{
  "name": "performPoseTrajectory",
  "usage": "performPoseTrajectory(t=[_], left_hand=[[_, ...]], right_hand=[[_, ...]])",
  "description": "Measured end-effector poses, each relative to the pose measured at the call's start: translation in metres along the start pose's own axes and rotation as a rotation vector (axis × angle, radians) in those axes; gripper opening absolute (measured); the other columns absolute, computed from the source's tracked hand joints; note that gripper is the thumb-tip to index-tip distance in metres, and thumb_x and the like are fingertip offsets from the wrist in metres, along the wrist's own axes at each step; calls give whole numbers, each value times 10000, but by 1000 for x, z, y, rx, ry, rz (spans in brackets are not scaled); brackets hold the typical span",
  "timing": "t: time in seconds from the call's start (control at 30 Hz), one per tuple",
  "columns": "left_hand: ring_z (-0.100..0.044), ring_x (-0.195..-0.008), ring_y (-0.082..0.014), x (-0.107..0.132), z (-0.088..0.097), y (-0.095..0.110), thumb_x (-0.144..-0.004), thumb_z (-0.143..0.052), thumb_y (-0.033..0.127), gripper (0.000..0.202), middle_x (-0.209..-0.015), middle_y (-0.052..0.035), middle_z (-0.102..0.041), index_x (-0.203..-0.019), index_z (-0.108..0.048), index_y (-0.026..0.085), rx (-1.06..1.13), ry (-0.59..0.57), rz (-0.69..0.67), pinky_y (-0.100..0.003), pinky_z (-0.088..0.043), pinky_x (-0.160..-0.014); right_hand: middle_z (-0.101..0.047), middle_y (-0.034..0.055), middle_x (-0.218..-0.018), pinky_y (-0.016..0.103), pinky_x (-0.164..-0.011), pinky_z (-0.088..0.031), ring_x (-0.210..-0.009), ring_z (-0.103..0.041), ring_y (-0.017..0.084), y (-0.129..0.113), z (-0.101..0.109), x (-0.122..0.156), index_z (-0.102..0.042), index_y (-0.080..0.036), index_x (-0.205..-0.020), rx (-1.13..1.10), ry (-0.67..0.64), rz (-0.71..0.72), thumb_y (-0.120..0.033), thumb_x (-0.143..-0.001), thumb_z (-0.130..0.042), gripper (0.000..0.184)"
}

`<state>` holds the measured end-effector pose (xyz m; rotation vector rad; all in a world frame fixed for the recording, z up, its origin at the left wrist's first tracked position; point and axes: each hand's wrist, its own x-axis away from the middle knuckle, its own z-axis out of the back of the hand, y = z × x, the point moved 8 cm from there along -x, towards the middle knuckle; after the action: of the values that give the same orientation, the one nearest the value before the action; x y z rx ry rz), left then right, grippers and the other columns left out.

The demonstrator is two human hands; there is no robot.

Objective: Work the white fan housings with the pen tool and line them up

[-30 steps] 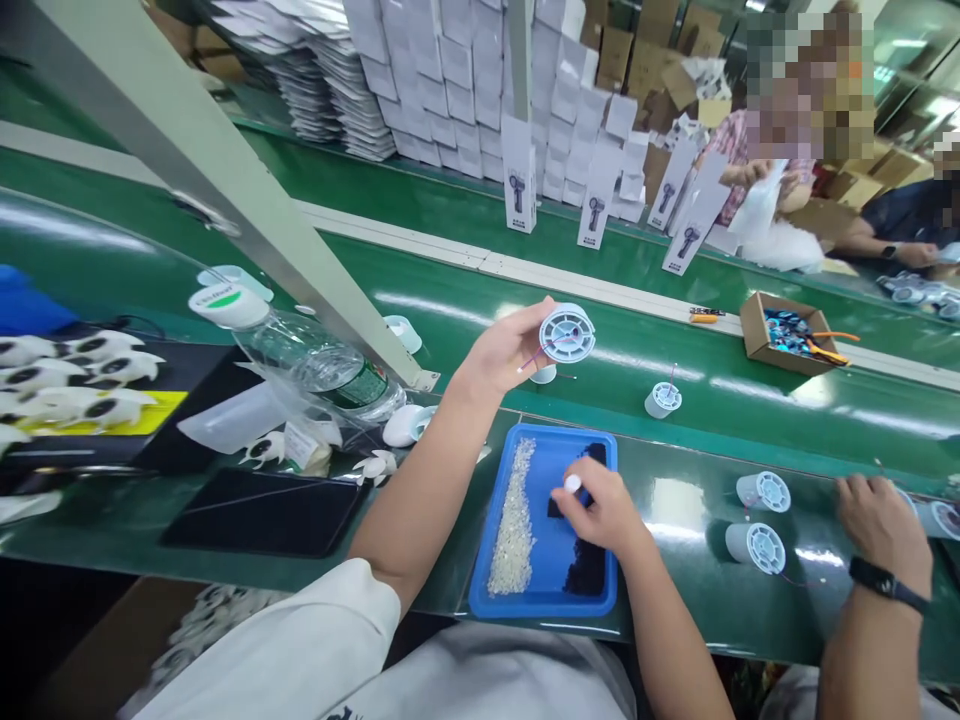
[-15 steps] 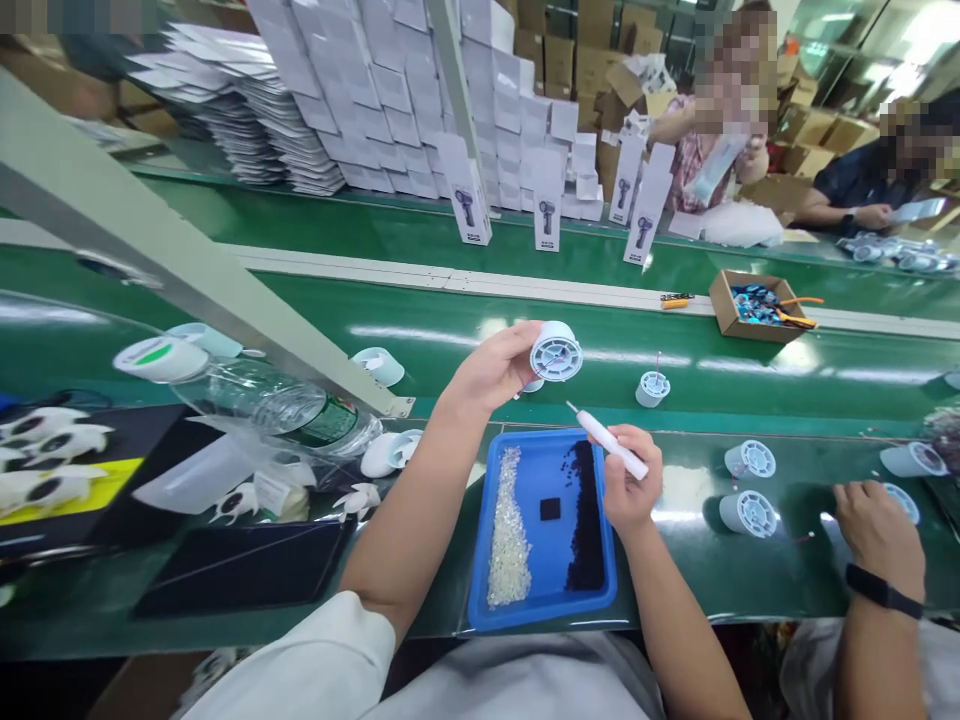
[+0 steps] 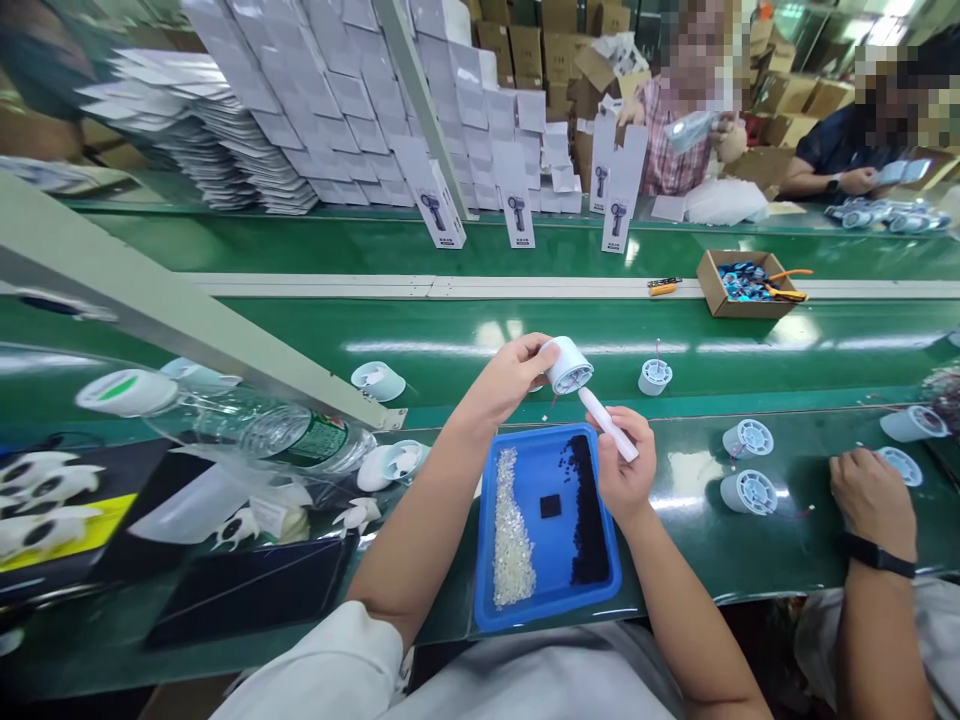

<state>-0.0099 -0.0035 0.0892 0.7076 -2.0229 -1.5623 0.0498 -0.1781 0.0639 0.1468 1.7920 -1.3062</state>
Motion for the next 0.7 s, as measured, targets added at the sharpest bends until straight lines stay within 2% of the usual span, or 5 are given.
performPoseTrajectory(t=[0.23, 0.37, 0.47, 0.57, 0.7], left_hand=[[-511, -667, -102, 1, -3, -1, -785, -678, 255, 139, -700, 20, -559, -724, -595, 160, -92, -5, -24, -223, -432, -635], [-463, -604, -90, 2, -7, -2, -798, -631, 217, 179, -641, 37, -506, -661, -524, 175, -129, 68, -71, -210, -380, -562], [-378, -537, -76, 8, -4, 3, -800, -637, 282, 329, -587, 53, -408, -574, -418, 187, -56, 240, -237, -214, -329, -514], [-333, -534, -73, 22, -3, 9, -784, -671, 426, 522, -562, 51, -326, -506, -303, 183, 42, 397, -452, -224, -335, -534], [-334, -515, -77, 30, -16, 5, -766, -670, 545, 592, -549, 50, -303, -492, -293, 180, 169, 333, -483, -248, -338, -532]], right_hand=[[-622, 70, -1052, 392, -762, -610, -837, -716, 198, 6, 1, 2, -555, -247, -1079, 44, 3, -47, -296, -945, -546, 144], [-648, 42, -865, 332, -662, -559, -683, -652, 173, 14, 7, 2, -596, -211, -1043, 248, 24, -166, -378, -924, -555, 209], [-570, -22, -613, 255, -488, -439, -489, -503, 125, 23, -5, 5, -650, -187, -989, 338, -162, -312, -414, -907, -547, 262], [-450, -58, -497, 239, -430, -343, -418, -394, 102, 24, -24, 14, -672, -179, -969, 241, -365, -390, -437, -926, -483, 322], [-353, -72, -487, 246, -425, -293, -411, -321, 96, 25, -31, 28, -638, -172, -964, 22, -328, -447, -505, -959, -403, 408]])
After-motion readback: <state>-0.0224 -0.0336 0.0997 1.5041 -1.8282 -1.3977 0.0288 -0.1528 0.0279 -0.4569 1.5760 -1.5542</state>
